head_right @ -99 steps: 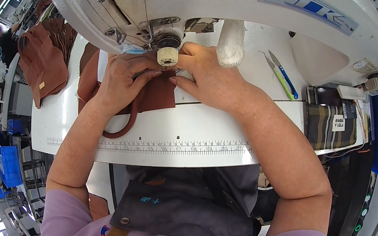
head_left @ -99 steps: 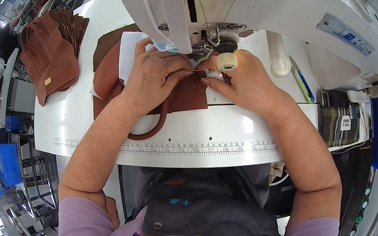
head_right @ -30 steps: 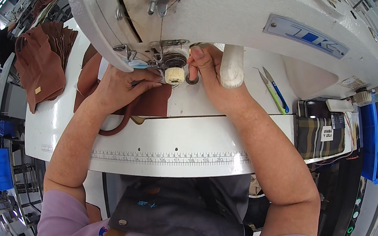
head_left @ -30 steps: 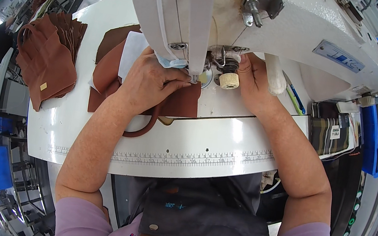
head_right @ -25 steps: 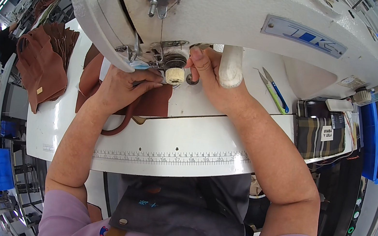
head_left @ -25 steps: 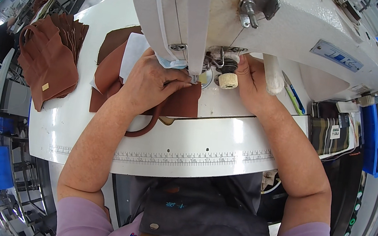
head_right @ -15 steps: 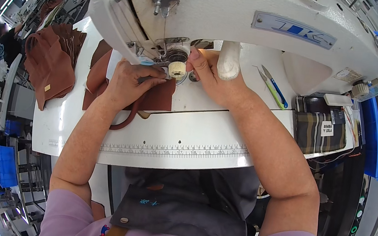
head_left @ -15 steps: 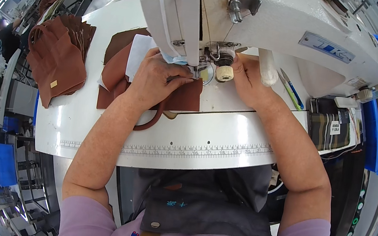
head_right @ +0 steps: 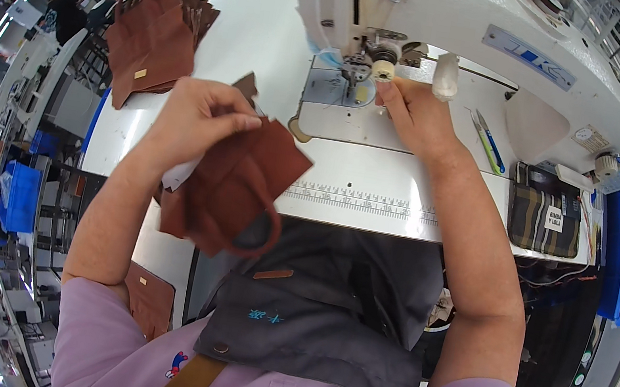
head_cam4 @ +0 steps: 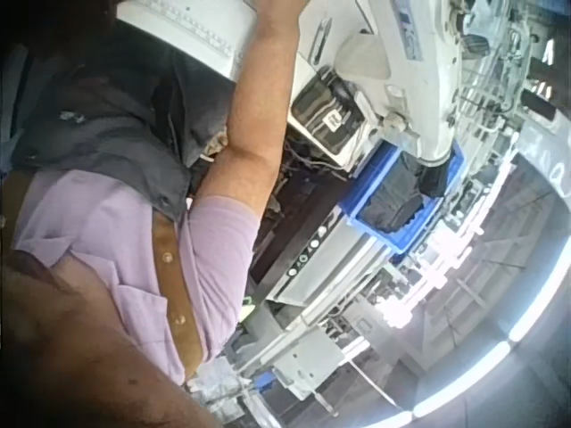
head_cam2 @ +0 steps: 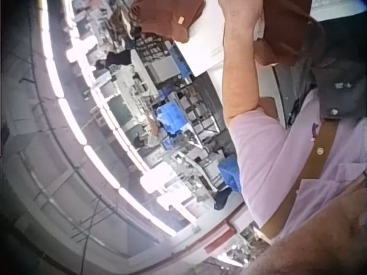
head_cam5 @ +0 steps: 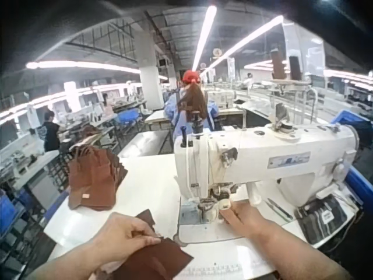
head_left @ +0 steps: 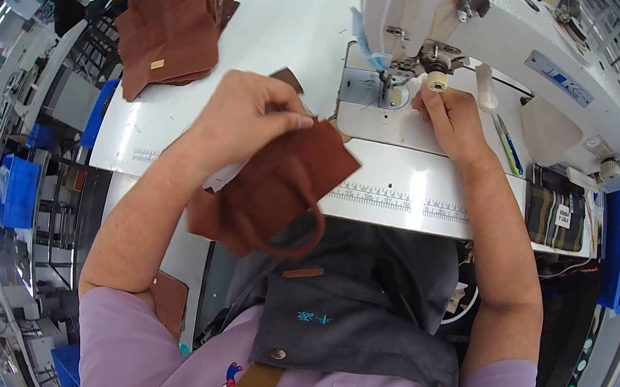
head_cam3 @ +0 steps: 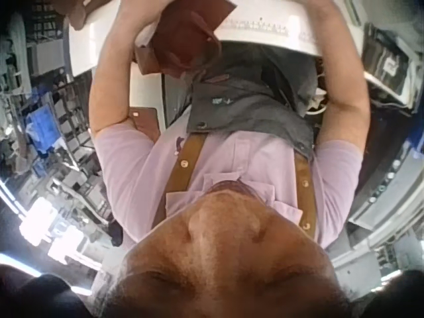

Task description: The person sews brown leather-like bags using an industrial sewing machine. They repeatedly pick up a bag, align a white interfacing piece on the flap, and guide the material through the machine to stitch the layers together. After each stitch, the person removes the bag and places it on a stack of finished items.

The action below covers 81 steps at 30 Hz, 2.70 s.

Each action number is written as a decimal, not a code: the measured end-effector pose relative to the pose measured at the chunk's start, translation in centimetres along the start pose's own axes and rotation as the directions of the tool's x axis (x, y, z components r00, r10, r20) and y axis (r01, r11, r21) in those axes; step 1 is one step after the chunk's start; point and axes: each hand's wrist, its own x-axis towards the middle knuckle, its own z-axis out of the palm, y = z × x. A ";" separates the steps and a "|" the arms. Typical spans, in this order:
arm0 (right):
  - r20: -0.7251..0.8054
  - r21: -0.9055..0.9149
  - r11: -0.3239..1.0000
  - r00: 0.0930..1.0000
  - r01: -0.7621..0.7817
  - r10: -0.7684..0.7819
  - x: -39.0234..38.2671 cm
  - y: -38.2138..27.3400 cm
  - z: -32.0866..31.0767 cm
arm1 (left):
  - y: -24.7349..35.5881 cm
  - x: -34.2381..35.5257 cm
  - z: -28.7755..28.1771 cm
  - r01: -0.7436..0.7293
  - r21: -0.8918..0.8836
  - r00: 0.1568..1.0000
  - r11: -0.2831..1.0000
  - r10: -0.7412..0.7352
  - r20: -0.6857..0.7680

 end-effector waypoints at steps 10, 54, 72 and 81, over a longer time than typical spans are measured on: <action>0.264 0.442 0.894 0.941 0.076 -0.210 -6.0 -10.3 1.6 | -0.2 -6.2 -5.4 0.058 -0.519 0.969 0.853 -0.174 -0.178; 0.440 0.353 0.865 0.880 -0.356 0.182 -5.0 -15.1 6.6 | -6.8 -15.0 -4.5 -0.001 -0.613 0.938 0.790 -0.211 -0.274; 0.499 0.229 0.941 0.800 0.251 -0.335 -4.6 -19.8 12.4 | -7.2 -23.3 -10.2 0.312 -0.114 0.950 0.943 -0.310 0.035; 0.420 0.278 0.961 0.900 -0.009 -0.113 -4.2 -14.2 10.1 | -15.3 -35.7 -13.0 0.348 0.142 0.917 0.927 -0.305 -0.256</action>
